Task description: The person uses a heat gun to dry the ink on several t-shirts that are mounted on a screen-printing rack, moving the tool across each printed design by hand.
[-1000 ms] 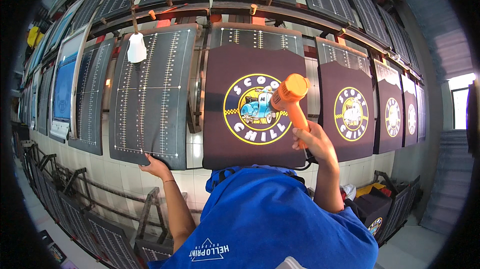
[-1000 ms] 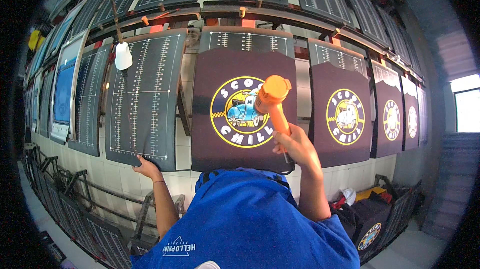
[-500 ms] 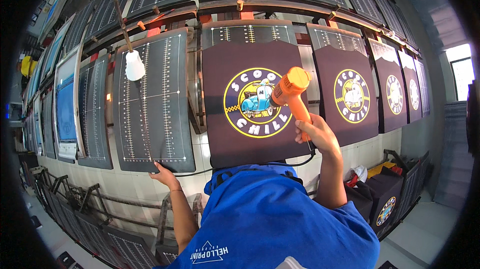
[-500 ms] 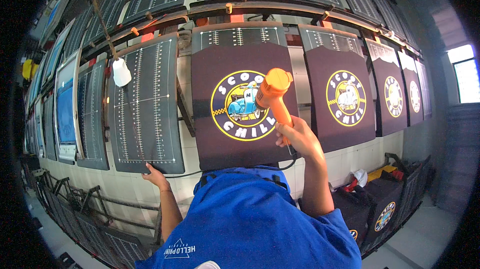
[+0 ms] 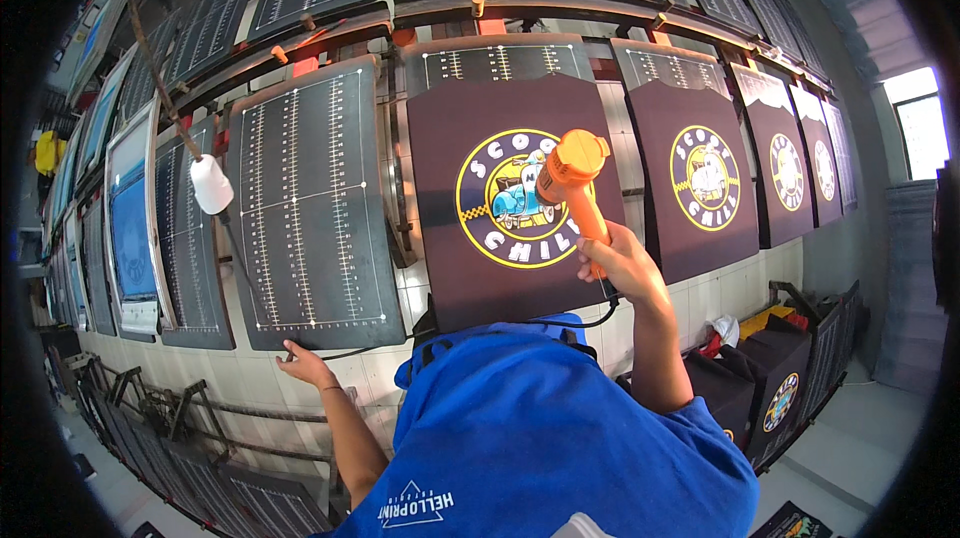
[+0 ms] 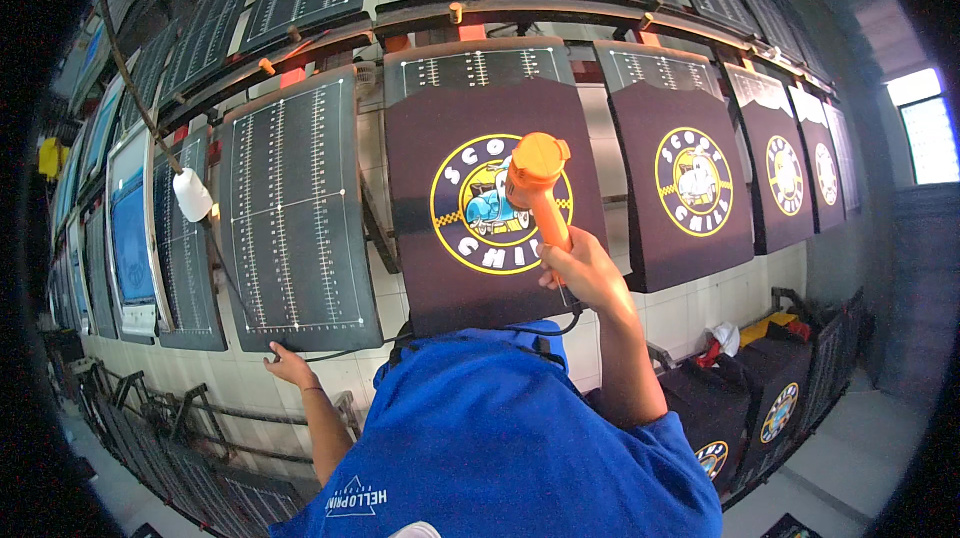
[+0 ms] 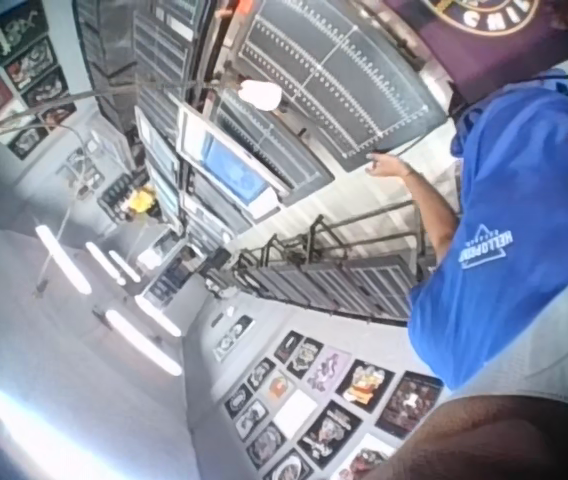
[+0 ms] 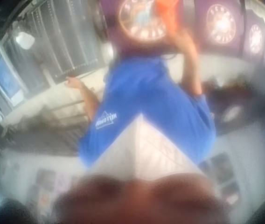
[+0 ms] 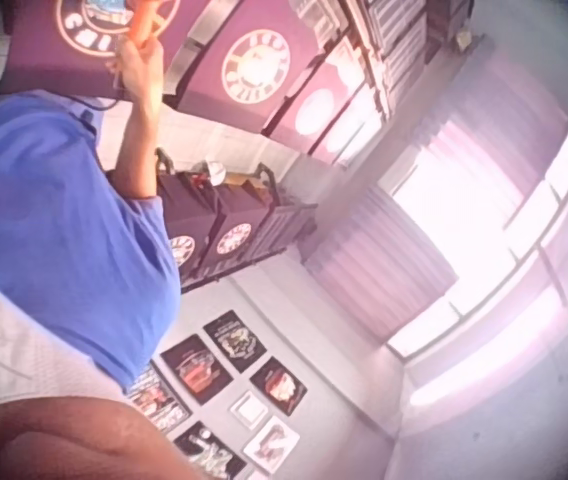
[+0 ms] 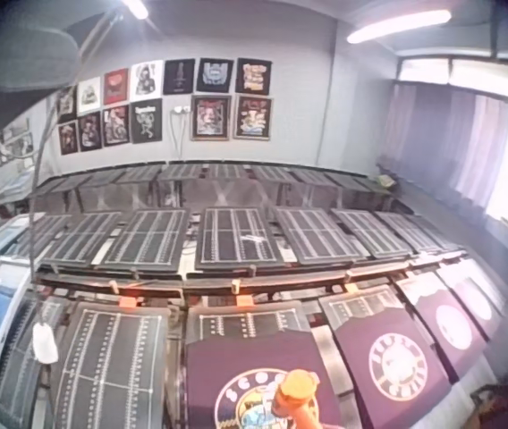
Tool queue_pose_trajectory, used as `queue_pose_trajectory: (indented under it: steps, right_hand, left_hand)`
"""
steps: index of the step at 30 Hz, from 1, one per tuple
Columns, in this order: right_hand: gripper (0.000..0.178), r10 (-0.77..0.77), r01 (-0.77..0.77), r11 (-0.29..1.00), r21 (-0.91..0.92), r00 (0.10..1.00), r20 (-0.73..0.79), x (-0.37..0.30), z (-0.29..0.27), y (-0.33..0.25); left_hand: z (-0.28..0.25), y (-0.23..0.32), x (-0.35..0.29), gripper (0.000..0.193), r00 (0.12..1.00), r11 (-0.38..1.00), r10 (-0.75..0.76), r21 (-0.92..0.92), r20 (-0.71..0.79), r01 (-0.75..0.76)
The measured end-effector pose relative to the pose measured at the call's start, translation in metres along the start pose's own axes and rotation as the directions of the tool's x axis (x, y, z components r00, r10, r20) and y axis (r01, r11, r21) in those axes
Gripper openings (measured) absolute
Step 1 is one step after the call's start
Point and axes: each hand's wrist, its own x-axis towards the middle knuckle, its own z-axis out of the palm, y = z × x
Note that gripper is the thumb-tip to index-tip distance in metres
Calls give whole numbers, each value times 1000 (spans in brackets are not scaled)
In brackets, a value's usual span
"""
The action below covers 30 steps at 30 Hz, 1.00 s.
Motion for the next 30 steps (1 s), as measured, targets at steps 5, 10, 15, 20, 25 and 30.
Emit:
queue_pose_trajectory:
  steps: [5, 10, 15, 20, 25, 30]
  right_hand:
    - [27, -24, 21, 999, -33, 997, -78, -7, 13, -2]
    - [26, -6, 6, 1000, -8, 996, -89, -11, 18, -2]
    - [27, 26, -26, 1000, -2, 993, -114, -18, 25, -3]
    - [27, -32, 34, 999, 10, 989, -142, -18, 26, 10]
    - [23, -43, 51, 998, 39, 982, -182, -14, 22, 13]
    - [24, 34, -16, 995, 100, 982, -184, -14, 11, 14]
  left_hand:
    - [-9, 15, 37, 72, 993, 971, 90, 227, -70, -72]
    - [-17, 12, 84, 69, 974, 937, 206, 307, -97, -168]
    - [-15, 11, 117, 61, 942, 859, 336, 417, -20, -298]
    - [-4, 9, 130, 59, 941, 932, 274, 188, 198, -311]
    - [-1, 10, 135, 60, 939, 939, 241, 186, 247, -290]
    - [6, 13, 127, 64, 957, 921, 246, 270, 154, -280]
